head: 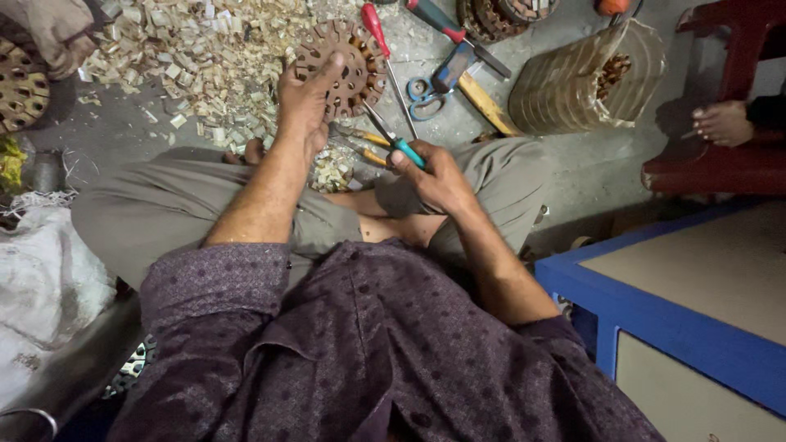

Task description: The person sits on the floor and uses pliers and a screwdriver to adjust and secure copper windings on a circular motor stator. They rotate the stator to access different sections and repeatedly use the tools to manipulate the wires.

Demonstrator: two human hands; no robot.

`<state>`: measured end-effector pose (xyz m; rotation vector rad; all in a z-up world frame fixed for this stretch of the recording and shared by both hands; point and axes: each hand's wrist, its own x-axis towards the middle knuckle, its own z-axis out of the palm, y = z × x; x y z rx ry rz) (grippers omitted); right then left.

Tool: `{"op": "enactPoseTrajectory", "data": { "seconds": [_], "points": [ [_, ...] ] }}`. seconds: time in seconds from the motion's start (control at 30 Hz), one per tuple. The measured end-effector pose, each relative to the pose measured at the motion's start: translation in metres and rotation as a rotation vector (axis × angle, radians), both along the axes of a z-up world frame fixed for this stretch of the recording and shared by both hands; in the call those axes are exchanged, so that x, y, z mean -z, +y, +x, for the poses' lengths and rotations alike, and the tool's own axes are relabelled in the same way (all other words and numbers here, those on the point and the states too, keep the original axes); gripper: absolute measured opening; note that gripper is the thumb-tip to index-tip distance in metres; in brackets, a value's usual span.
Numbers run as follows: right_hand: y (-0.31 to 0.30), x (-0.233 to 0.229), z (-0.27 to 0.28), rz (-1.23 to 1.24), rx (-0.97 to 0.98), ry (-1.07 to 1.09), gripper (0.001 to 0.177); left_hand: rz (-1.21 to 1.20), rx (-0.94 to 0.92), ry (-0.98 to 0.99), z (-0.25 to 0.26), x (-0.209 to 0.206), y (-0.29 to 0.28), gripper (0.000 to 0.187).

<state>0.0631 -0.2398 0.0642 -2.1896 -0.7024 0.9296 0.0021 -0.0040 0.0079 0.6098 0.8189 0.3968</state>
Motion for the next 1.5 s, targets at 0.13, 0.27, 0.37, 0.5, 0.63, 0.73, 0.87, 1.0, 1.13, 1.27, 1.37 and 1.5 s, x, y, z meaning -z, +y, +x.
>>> {"op": "enactPoseTrajectory", "data": {
  "seconds": [0.13,0.27,0.37,0.5,0.63,0.73,0.87,1.0,1.13,1.27,1.37,1.5],
  "points": [
    [0.012,0.009,-0.003,0.071,0.027,-0.034,0.046,0.109,0.025,-0.092,0.005,0.016,-0.006,0.052],
    [0.023,0.028,-0.015,0.093,0.099,-0.016,0.05,0.333,0.084,-0.149,0.008,0.028,-0.008,0.053],
    [0.022,0.033,-0.018,0.373,0.279,0.734,0.048,0.643,0.164,-0.081,0.004,0.025,-0.006,0.045],
    [0.017,0.026,-0.009,0.442,0.31,1.182,0.051,1.112,0.513,0.051,-0.002,0.014,-0.006,0.031],
    [0.001,0.02,-0.013,0.295,0.312,1.082,0.051,1.509,0.605,0.145,-0.002,0.016,-0.02,0.036],
    [-0.02,0.019,-0.021,0.122,0.373,0.55,0.034,1.174,0.464,0.339,0.003,0.024,-0.018,0.05],
    [-0.065,0.003,0.01,0.313,0.367,0.14,0.023,0.657,0.099,0.182,0.006,0.028,0.003,0.059],
    [-0.103,-0.037,0.075,0.507,0.593,-0.304,0.024,0.183,0.103,0.386,-0.003,0.014,0.012,0.063],
    [-0.113,-0.066,0.134,0.755,0.976,0.348,0.028,-0.002,0.029,0.101,-0.003,0.001,0.007,0.058],
    [-0.107,-0.049,0.123,0.725,0.931,0.483,0.034,-0.006,0.006,-0.138,0.0,0.006,0.005,0.056],
    [-0.094,-0.021,0.08,0.602,0.688,0.252,0.037,-0.003,0.042,0.018,-0.005,0.018,0.002,0.05],
    [-0.055,0.005,0.028,0.265,0.273,0.183,0.035,-0.011,0.03,-0.09,0.002,0.019,0.001,0.047]
  ]
}}
